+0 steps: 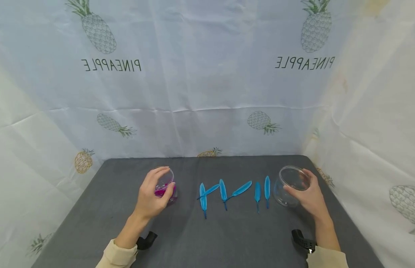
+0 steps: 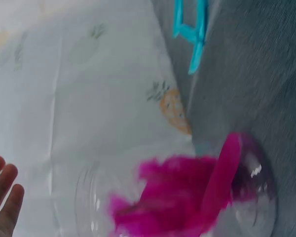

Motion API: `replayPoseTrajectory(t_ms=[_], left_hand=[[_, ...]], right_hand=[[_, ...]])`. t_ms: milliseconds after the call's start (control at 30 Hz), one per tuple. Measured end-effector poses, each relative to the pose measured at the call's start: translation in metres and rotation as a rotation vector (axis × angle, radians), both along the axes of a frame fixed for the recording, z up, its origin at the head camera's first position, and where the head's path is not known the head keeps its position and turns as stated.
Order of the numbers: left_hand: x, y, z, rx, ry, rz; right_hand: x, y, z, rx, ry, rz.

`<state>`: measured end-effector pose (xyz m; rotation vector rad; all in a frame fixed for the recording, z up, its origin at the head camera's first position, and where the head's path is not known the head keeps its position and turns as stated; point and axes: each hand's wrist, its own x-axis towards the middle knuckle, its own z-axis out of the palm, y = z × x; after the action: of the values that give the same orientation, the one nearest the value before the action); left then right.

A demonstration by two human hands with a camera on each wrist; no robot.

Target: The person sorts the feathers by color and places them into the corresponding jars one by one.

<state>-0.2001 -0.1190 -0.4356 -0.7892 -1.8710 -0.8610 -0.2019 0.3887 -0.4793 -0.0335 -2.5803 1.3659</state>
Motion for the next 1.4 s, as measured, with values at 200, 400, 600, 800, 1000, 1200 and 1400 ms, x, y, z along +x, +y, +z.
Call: replayPoseTrajectory(t_ms=[200, 400, 600, 800, 1000, 1200, 1400], left_hand=[[0.002, 0.02, -0.012, -0.134, -0.059, -0.082], [0.0, 0.029, -0.025, -0.248, -0.169, -0.084], [-0.008, 0.038, -0.036, -0.32, -0.274, -0.085], [-0.019, 0.047, -0.042, -0.351, -0.35, -0.088], [-0.027, 0.053, -0.043, -0.414, -0.516, -0.072], [-0.035, 0.058, -0.049, -0.462, -0.618, -0.052], [-0.048, 0.063, -0.054, -0.445, -0.681, -0.065]], right_hand=[[0.002, 0.001, 0.0, 0.005, -0.002, 0.001], [0.002, -0.001, 0.003, 0.005, -0.008, 0.001], [0.002, 0.0, 0.002, -0.007, -0.013, 0.011], [0.0, 0.004, 0.002, -0.009, -0.022, 0.027], [-0.005, 0.005, 0.004, 0.011, -0.03, 0.023], [-0.007, 0.004, 0.003, 0.011, -0.03, 0.018], [-0.005, 0.005, 0.003, 0.001, -0.023, 0.025]])
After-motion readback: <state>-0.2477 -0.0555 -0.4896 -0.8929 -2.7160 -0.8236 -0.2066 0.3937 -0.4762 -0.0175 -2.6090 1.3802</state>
